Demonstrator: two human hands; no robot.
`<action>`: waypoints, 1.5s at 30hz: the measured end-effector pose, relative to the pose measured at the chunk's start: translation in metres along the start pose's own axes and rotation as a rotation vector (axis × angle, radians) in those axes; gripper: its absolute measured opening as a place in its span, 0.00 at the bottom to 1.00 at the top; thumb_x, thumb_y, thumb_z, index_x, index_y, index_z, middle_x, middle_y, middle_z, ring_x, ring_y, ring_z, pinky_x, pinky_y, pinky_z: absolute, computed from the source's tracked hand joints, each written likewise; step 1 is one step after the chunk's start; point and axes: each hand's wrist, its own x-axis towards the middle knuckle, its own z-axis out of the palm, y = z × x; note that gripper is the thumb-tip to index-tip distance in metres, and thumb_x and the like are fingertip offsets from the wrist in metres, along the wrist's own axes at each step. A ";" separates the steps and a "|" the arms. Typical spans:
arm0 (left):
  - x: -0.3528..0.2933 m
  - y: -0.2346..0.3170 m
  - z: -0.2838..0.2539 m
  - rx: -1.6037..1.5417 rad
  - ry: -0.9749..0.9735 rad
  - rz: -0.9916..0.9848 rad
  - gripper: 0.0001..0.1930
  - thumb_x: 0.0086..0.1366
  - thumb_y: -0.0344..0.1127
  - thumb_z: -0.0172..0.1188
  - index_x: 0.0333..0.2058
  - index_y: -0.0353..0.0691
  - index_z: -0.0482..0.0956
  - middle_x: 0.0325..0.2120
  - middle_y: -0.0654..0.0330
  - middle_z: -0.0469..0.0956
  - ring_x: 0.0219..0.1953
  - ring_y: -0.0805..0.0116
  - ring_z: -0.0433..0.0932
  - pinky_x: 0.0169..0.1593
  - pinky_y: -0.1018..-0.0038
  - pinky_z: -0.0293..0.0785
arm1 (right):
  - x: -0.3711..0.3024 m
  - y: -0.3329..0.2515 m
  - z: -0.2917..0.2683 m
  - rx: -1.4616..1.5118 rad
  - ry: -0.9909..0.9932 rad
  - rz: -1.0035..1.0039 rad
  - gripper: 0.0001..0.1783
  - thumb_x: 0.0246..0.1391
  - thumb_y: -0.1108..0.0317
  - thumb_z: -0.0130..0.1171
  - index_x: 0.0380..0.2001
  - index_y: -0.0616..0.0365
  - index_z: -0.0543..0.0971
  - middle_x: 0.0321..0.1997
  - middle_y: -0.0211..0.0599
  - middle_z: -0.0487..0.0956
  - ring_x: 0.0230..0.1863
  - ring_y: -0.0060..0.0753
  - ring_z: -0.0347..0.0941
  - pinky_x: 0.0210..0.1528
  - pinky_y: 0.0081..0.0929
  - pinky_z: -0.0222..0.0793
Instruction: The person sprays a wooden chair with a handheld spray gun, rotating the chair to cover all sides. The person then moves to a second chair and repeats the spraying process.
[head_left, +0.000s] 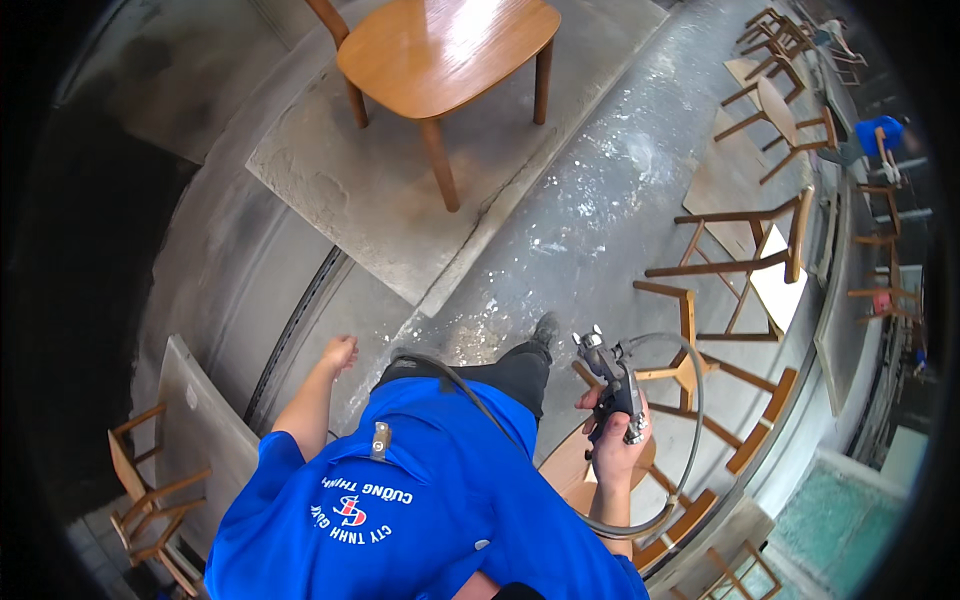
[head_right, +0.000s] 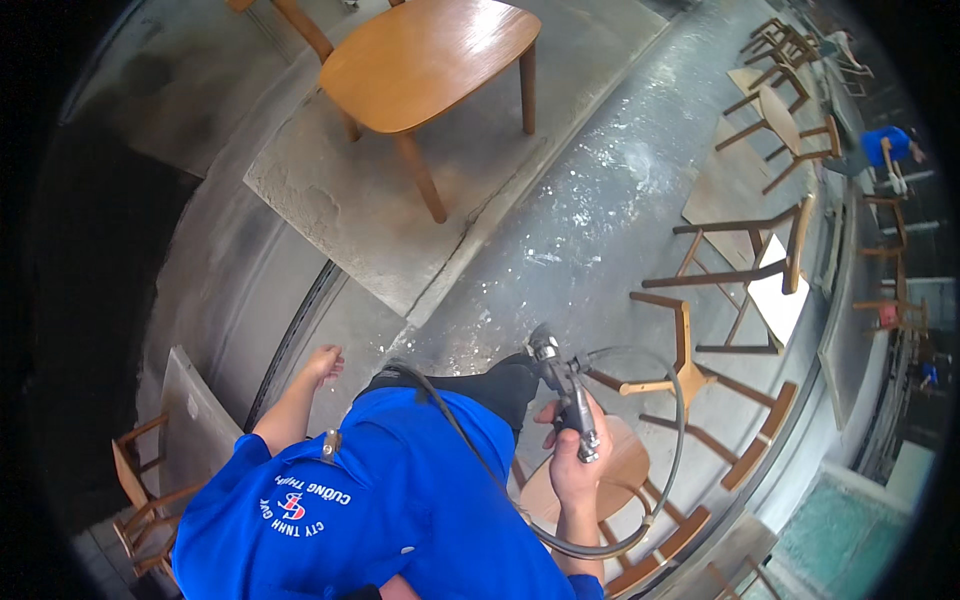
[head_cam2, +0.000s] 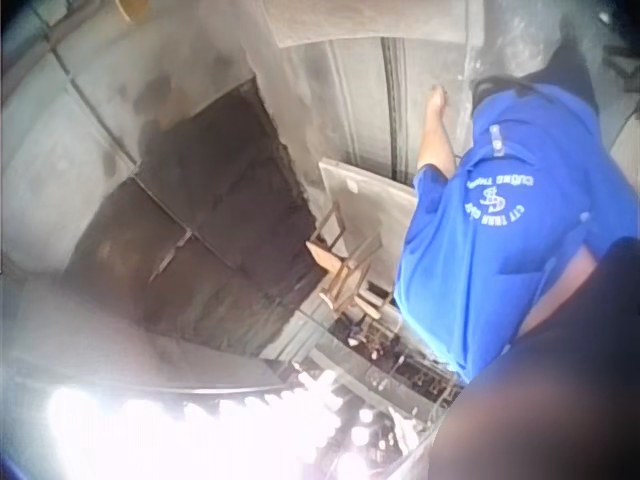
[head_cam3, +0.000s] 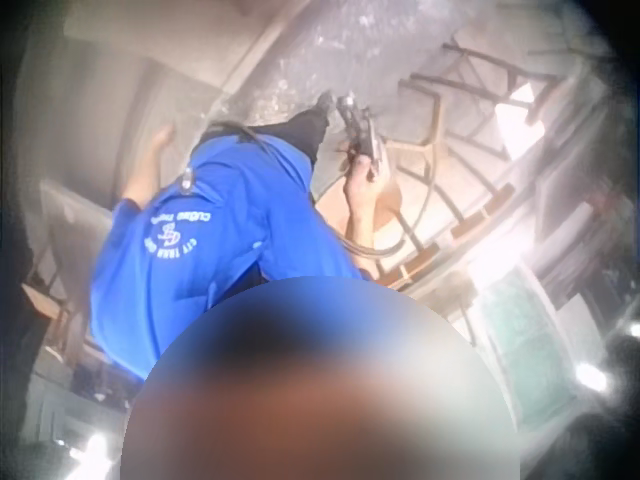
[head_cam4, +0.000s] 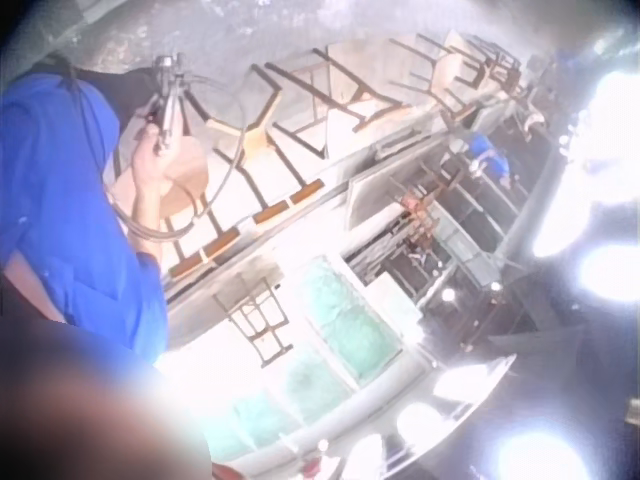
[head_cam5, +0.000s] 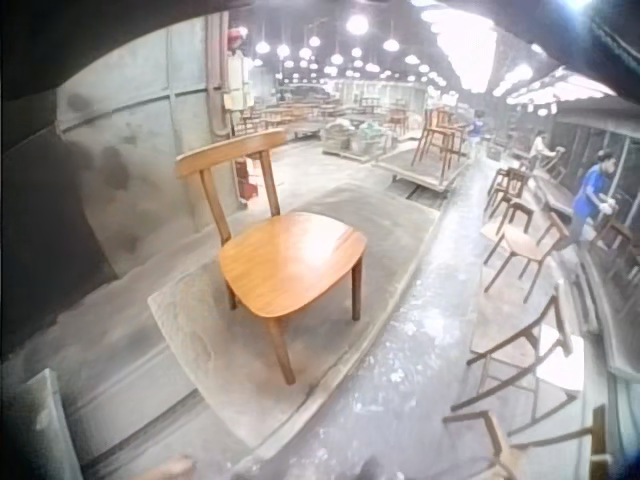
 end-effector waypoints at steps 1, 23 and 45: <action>0.010 -0.003 -0.015 -0.044 0.009 0.043 0.25 0.72 0.50 0.49 0.61 0.41 0.68 0.46 0.53 0.78 0.45 0.59 0.79 0.44 0.60 0.76 | -0.015 -0.002 0.019 -0.044 -0.047 -0.034 0.38 0.63 0.41 0.57 0.60 0.66 0.72 0.31 0.34 0.81 0.26 0.17 0.74 0.25 0.14 0.66; 0.055 -0.115 -0.125 -0.233 -0.091 0.043 0.25 0.74 0.48 0.45 0.62 0.38 0.64 0.50 0.47 0.77 0.45 0.51 0.80 0.45 0.54 0.77 | -0.111 -0.093 0.166 -0.219 0.303 -0.212 0.30 0.66 0.48 0.57 0.55 0.66 0.75 0.29 0.31 0.78 0.30 0.18 0.72 0.33 0.19 0.69; 0.048 -0.090 -0.118 -0.447 0.041 -0.074 0.23 0.72 0.46 0.48 0.56 0.35 0.70 0.45 0.45 0.79 0.41 0.51 0.81 0.41 0.54 0.78 | 0.065 -0.028 0.144 -0.246 0.458 -0.029 0.23 0.69 0.49 0.52 0.30 0.58 0.75 0.21 0.27 0.75 0.21 0.17 0.70 0.18 0.19 0.60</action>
